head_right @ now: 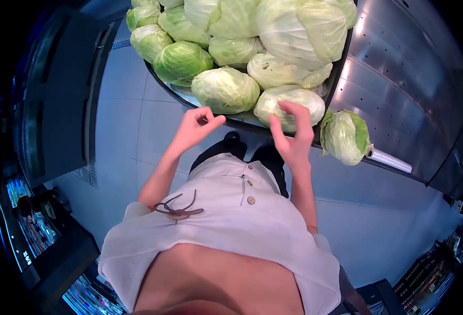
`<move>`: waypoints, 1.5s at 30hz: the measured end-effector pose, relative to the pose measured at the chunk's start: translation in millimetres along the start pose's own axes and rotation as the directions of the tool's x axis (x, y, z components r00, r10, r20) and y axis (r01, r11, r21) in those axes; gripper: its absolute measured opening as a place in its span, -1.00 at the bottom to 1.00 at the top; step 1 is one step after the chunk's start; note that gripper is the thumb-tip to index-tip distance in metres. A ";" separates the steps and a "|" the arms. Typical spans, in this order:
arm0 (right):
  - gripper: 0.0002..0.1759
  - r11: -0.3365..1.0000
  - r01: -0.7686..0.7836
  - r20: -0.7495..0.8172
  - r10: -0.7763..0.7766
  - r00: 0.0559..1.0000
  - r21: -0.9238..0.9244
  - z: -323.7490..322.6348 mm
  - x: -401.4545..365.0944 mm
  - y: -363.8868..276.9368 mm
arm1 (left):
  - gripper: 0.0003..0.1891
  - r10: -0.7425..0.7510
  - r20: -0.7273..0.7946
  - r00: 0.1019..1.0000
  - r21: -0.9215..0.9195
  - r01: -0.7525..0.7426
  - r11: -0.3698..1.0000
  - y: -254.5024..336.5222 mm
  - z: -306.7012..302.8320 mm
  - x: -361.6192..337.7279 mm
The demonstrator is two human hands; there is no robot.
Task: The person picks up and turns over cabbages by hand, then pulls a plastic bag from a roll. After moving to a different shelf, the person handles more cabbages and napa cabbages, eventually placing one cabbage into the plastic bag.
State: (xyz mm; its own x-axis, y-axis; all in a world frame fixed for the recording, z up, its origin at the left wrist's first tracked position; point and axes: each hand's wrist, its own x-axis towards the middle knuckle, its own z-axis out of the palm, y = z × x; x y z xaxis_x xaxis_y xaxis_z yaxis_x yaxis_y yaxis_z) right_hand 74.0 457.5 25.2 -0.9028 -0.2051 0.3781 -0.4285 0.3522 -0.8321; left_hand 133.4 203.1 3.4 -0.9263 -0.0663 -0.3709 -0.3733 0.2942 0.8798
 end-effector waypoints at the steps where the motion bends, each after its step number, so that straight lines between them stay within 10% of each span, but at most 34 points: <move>1: -0.44 0.996 0.062 0.113 -0.055 0.992 -0.058 21.1 12.9 -12.5 | -0.72 0.003 -0.112 0.994 0.016 -0.001 1.000 -5.1 -13.9 0.8; 3: 0.00 0.981 0.043 0.264 0.009 0.965 -0.191 60.1 22.2 -16.0 | -0.64 0.046 -0.253 0.966 0.014 -0.044 0.999 -32.1 -36.6 10.3; 10: 0.15 0.873 0.075 0.163 0.005 0.987 -0.481 117.2 13.3 7.2 | -0.13 0.203 -0.218 0.955 0.192 -0.162 0.968 -91.7 -44.2 46.3; 14: 0.14 0.842 0.087 0.159 -0.001 0.987 -0.532 120.0 12.4 10.4 | 0.03 0.017 -0.140 0.990 0.134 0.001 0.991 -97.8 -33.3 61.2; 32: 0.06 0.985 0.090 0.114 -0.074 0.991 -0.146 99.9 1.1 -7.0 | -0.08 0.321 -0.500 0.805 0.017 -0.361 0.932 -74.6 -30.6 14.2; 34: 0.05 0.987 0.134 0.103 -0.126 0.987 -0.083 89.6 -1.1 -29.4 | -0.04 0.444 -0.444 0.778 0.128 -0.436 0.891 -50.8 -49.6 -10.0; 36: 0.05 0.991 0.133 0.088 -0.133 0.987 -0.003 80.4 -6.7 -49.1 | 0.00 0.369 -0.331 0.868 -0.281 -0.464 0.840 -16.2 -58.2 -36.0; 40: 0.06 0.982 0.039 0.012 -0.042 0.999 0.186 59.0 -10.6 -79.1 | -0.05 0.467 -0.275 0.840 -0.279 -0.535 0.798 15.4 -57.3 -53.4; 45: -0.06 0.935 -0.253 -0.088 0.282 0.955 0.249 9.1 -17.3 -64.1 | -0.17 0.220 -0.146 0.965 -0.259 -0.252 0.932 63.6 -10.8 -40.1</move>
State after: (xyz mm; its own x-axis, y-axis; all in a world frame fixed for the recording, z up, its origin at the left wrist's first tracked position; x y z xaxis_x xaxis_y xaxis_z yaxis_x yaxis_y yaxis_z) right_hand 117.4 430.2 68.3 -0.9866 -0.0167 0.1624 -0.1630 0.1538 -0.9746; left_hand 146.3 214.1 77.5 -0.9829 -0.1384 -0.1211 -0.1283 0.0439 0.9908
